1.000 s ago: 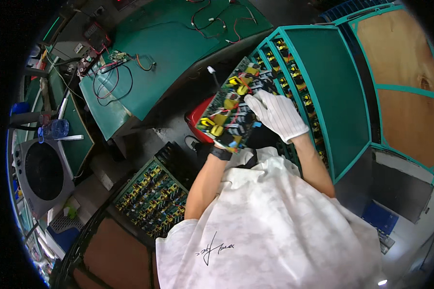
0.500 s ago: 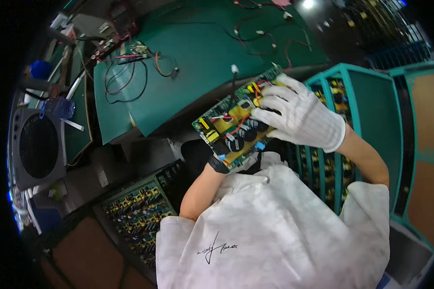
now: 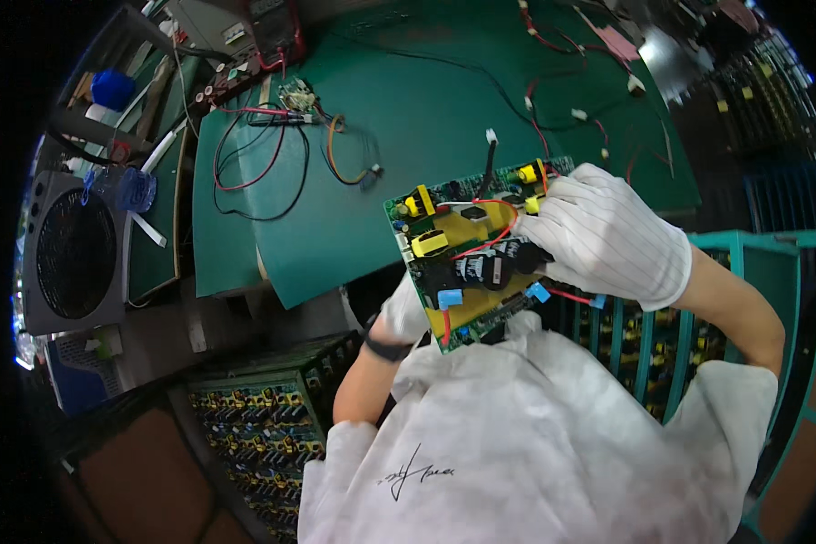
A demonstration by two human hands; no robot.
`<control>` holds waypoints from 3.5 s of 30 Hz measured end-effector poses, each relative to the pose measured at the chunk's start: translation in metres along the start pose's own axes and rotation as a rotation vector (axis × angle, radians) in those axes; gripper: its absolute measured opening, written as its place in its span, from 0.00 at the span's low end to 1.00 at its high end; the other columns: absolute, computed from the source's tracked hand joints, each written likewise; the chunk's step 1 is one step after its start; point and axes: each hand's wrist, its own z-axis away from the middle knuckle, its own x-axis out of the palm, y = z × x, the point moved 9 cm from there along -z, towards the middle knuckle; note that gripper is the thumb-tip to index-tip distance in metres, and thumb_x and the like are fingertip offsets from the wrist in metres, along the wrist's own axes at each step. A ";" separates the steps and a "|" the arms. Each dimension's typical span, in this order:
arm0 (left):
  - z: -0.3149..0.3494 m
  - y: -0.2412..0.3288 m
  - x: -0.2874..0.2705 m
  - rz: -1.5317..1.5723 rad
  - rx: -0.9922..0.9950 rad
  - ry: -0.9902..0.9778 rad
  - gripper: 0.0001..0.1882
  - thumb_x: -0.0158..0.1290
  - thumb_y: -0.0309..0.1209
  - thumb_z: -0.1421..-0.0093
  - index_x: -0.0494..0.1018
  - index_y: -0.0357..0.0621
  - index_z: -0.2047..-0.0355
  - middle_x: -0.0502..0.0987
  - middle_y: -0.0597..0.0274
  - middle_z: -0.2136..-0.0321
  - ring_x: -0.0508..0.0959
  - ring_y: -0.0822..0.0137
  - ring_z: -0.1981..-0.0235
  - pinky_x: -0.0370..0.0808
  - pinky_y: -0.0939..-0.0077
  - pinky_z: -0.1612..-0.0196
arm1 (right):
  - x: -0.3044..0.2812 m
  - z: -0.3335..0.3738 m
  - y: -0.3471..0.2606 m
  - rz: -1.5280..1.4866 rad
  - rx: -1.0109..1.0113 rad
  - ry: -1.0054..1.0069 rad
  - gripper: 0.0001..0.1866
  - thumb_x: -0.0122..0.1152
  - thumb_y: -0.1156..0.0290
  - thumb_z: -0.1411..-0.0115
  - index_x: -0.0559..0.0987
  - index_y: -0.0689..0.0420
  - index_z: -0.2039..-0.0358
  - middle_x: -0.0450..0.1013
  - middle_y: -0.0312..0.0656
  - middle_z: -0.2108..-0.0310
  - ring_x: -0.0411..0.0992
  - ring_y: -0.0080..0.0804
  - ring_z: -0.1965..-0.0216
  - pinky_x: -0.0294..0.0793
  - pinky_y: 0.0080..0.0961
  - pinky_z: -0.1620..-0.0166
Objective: The person performs testing and connection checks on an electronic circuit board assembly with multimeter probes and a testing device, connecting it to a power supply module at a factory station.
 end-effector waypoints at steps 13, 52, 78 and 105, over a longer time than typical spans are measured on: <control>-0.013 0.169 -0.142 -0.962 0.321 0.857 0.15 0.60 0.39 0.33 0.81 0.39 0.55 0.82 0.60 0.68 0.74 0.73 0.73 0.72 0.79 0.67 | 0.059 -0.083 0.061 0.056 -0.030 -0.046 0.20 0.75 0.59 0.50 0.78 0.56 0.62 0.76 0.44 0.68 0.76 0.43 0.62 0.73 0.37 0.56; -0.007 0.184 -0.198 -0.406 0.414 0.640 0.18 0.60 0.38 0.31 0.81 0.33 0.52 0.82 0.64 0.64 0.73 0.81 0.70 0.70 0.87 0.66 | 0.164 -0.255 0.064 0.052 -0.160 -0.379 0.07 0.64 0.66 0.39 0.85 0.53 0.63 0.79 0.46 0.69 0.78 0.49 0.63 0.78 0.43 0.60; -0.009 0.184 -0.195 -0.478 0.436 0.574 0.18 0.58 0.37 0.30 0.80 0.34 0.48 0.84 0.62 0.59 0.76 0.78 0.66 0.73 0.85 0.62 | 0.160 -0.261 0.053 0.062 -0.304 -0.372 0.06 0.60 0.71 0.41 0.81 0.59 0.71 0.75 0.51 0.76 0.76 0.53 0.71 0.76 0.43 0.66; -0.009 0.178 -0.177 -0.575 0.317 0.565 0.18 0.58 0.32 0.31 0.77 0.31 0.46 0.81 0.61 0.62 0.76 0.74 0.64 0.74 0.82 0.56 | 0.107 -0.135 0.082 -0.013 0.094 -0.148 0.16 0.65 0.59 0.35 0.81 0.54 0.52 0.78 0.44 0.61 0.77 0.43 0.56 0.78 0.38 0.53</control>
